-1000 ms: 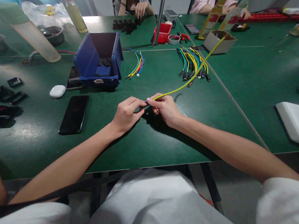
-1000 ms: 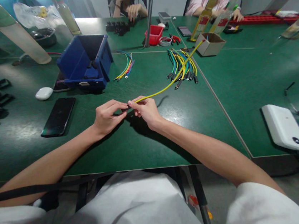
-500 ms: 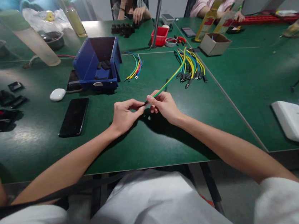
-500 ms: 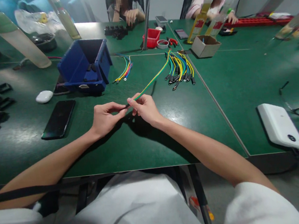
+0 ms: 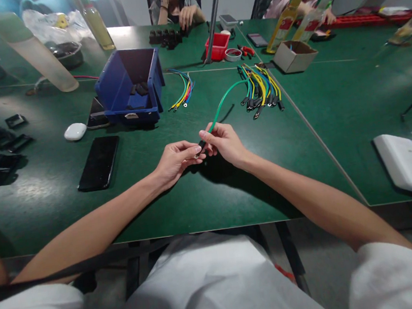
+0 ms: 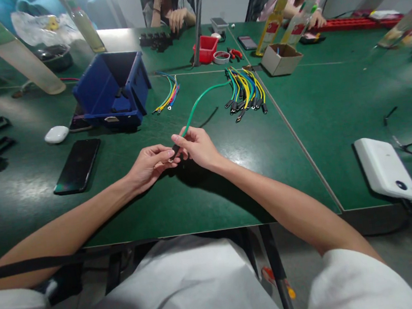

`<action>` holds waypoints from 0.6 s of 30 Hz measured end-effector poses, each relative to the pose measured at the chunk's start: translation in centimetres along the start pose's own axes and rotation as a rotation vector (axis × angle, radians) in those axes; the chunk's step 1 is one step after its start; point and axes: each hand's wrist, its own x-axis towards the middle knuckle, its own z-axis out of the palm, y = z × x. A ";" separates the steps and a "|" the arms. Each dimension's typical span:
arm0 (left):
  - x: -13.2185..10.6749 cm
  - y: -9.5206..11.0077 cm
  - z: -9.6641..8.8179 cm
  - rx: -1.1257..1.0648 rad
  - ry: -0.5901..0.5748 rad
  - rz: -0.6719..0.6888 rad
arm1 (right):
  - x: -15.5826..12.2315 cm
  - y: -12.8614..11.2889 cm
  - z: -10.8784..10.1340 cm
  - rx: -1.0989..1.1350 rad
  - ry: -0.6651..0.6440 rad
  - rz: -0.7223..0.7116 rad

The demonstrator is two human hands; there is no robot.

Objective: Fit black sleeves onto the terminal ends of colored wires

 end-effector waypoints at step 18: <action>0.6 -0.1 -0.8 -0.002 -0.099 -0.018 | 0.1 -0.4 0.1 -0.004 -0.021 0.005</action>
